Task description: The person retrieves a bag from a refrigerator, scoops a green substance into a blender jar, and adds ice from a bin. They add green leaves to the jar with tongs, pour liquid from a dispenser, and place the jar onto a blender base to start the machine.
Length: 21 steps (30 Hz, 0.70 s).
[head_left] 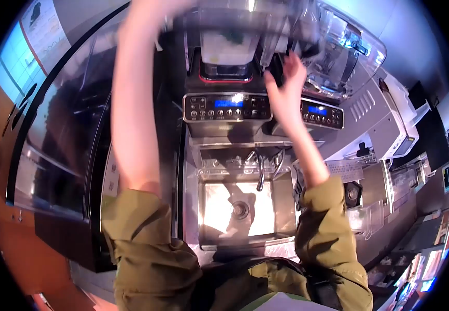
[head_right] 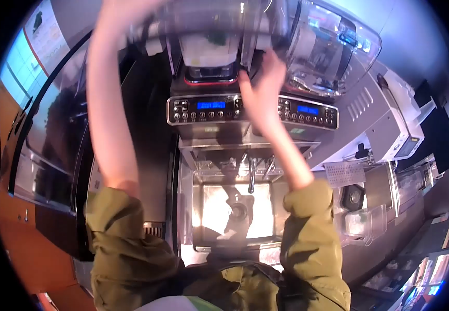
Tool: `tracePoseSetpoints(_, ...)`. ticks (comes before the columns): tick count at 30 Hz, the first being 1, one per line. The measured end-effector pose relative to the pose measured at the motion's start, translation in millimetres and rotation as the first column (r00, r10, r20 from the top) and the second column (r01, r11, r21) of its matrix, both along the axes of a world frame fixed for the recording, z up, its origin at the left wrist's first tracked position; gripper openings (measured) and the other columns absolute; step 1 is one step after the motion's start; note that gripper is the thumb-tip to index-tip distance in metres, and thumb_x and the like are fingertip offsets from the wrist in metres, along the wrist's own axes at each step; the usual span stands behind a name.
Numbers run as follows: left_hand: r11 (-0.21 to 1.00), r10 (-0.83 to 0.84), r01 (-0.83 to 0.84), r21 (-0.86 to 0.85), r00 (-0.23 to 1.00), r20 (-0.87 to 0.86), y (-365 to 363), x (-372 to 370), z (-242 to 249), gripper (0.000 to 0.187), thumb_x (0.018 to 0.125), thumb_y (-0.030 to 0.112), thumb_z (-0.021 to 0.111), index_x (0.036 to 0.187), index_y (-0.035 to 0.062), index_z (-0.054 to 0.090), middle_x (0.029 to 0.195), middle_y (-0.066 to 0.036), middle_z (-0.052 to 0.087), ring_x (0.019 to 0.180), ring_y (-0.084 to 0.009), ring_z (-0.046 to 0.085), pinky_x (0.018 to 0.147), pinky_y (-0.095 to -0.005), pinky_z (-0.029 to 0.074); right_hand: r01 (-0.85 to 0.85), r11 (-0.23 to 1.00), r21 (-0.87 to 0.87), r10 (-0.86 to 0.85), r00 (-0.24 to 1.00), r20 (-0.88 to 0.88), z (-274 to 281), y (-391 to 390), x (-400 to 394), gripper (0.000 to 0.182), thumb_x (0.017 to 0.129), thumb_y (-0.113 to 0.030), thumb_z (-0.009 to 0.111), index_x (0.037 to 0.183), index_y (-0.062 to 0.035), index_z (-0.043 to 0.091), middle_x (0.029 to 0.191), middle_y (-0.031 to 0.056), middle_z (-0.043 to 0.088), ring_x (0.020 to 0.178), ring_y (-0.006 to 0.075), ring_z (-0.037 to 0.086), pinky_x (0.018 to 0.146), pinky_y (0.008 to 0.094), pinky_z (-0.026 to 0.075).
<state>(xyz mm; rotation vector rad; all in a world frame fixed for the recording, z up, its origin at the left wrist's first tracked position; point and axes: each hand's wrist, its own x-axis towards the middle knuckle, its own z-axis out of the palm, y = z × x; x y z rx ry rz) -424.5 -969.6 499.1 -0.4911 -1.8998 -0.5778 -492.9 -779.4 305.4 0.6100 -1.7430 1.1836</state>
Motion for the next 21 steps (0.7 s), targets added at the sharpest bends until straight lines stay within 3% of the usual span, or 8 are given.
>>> tracePoseSetpoints(2, 0.961, 0.269, -0.268, -0.063, 0.963, -0.005, -3, -4, -67, 0.079, 0.055, 0.006, 0.066, 0.127, 0.0146, 0.036, 0.128, -0.013, 0.034, 0.118, -0.0328, 0.033, 0.094, -0.0465, 0.030, -0.057, 0.988, 0.142, 0.029, 0.982, 0.188, -42, 23, 66, 0.044, 0.073, 0.004, 0.050, 0.115, -0.0007, 0.038, 0.109, 0.0121, 0.042, 0.098, 0.0201, 0.044, 0.083, 0.0282, 0.038)
tracePoseSetpoints(4, 0.932, 0.352, -0.357, -0.063, 0.933, -0.079, -6, -8, -124, 0.085, 0.053, 0.014, 0.072, 0.127, 0.0080, 0.032, 0.126, -0.019, 0.033, 0.115, -0.0377, 0.034, 0.094, -0.0422, 0.031, -0.138, 0.977, 0.166, 0.067, 0.925, 0.375, -77, 46, 117, 0.036, 0.074, 0.005, 0.048, 0.109, -0.0008, 0.044, 0.107, 0.0104, 0.043, 0.097, 0.0193, 0.045, 0.082, 0.0277, 0.039)
tracePoseSetpoints(8, 0.887, -0.056, -0.032, 0.460, 0.983, 0.177, -8, -26, -252, 0.074, 0.067, 0.010, 0.065, 0.130, 0.0051, 0.026, 0.128, -0.017, 0.032, 0.117, -0.0299, 0.033, 0.098, -0.0378, 0.027, -0.212, 0.977, 0.017, 0.165, 0.806, 0.568, -102, 94, 180, 0.033, 0.071, 0.007, 0.047, 0.102, -0.0010, 0.050, 0.103, 0.0120, 0.044, 0.096, 0.0217, 0.046, 0.082, 0.0293, 0.040)
tracePoseSetpoints(10, 0.614, -0.506, -0.016, 0.789, 0.759, 0.409, -8, -3, -267, 0.061, 0.078, 0.008, 0.055, 0.130, 0.0022, 0.026, 0.124, -0.013, 0.040, 0.113, -0.0212, 0.039, 0.096, -0.0298, 0.029, -0.163, 0.987, -0.006, 0.136, 0.804, 0.579, -110, 125, 200, 0.028, 0.072, 0.005, 0.046, 0.100, -0.0006, 0.050, 0.103, 0.0112, 0.044, 0.095, 0.0209, 0.046, 0.082, 0.0279, 0.039)
tracePoseSetpoints(12, 0.446, -0.625, 0.022, 0.895, 0.723, 0.294, -10, 0, -289, 0.051, 0.084, 0.007, 0.045, 0.131, 0.0029, 0.026, 0.120, -0.009, 0.045, 0.109, -0.0148, 0.043, 0.094, -0.0256, 0.030, -0.071, 0.996, -0.056, 0.091, 0.776, 0.624, -122, 158, 218, 0.027, 0.074, 0.004, 0.045, 0.100, -0.0007, 0.049, 0.104, 0.0099, 0.044, 0.095, 0.0191, 0.046, 0.082, 0.0270, 0.038)
tracePoseSetpoints(18, 0.494, -0.436, 0.054, 0.868, 0.879, 0.194, -11, -26, -313, 0.038, 0.079, 0.011, 0.048, 0.117, 0.0052, 0.045, 0.108, -0.005, 0.052, 0.100, -0.0143, 0.048, 0.086, -0.0291, 0.037, 0.194, 0.953, -0.234, 0.043, 0.677, 0.735, -160, 245, 275, 0.020, 0.081, 0.000, 0.046, 0.101, -0.0016, 0.049, 0.107, 0.0076, 0.044, 0.094, 0.0162, 0.047, 0.083, 0.0260, 0.039)
tracePoseSetpoints(19, 0.523, -0.336, -0.153, 0.838, 0.867, 0.368, -27, -40, -317, 0.028, 0.077, 0.013, 0.050, 0.103, 0.0056, 0.054, 0.097, -0.005, 0.057, 0.091, -0.0157, 0.053, 0.080, -0.0306, 0.042, 0.210, 0.947, -0.242, 0.031, 0.692, 0.721, -163, 260, 283, 0.019, 0.083, -0.003, 0.047, 0.102, -0.0018, 0.050, 0.106, 0.0079, 0.046, 0.094, 0.0166, 0.048, 0.083, 0.0265, 0.040)
tracePoseSetpoints(21, 0.374, -0.524, -0.186, 0.909, 0.766, 0.372, 5, -12, -291, 0.027, 0.076, 0.021, 0.051, 0.097, 0.0068, 0.058, 0.092, -0.007, 0.060, 0.086, -0.0189, 0.057, 0.071, -0.0324, 0.045, 0.325, 0.906, -0.269, -0.009, 0.653, 0.757, -158, 297, 307, 0.019, 0.084, -0.005, 0.048, 0.103, -0.0027, 0.050, 0.102, 0.0077, 0.049, 0.094, 0.0155, 0.049, 0.083, 0.0279, 0.040)
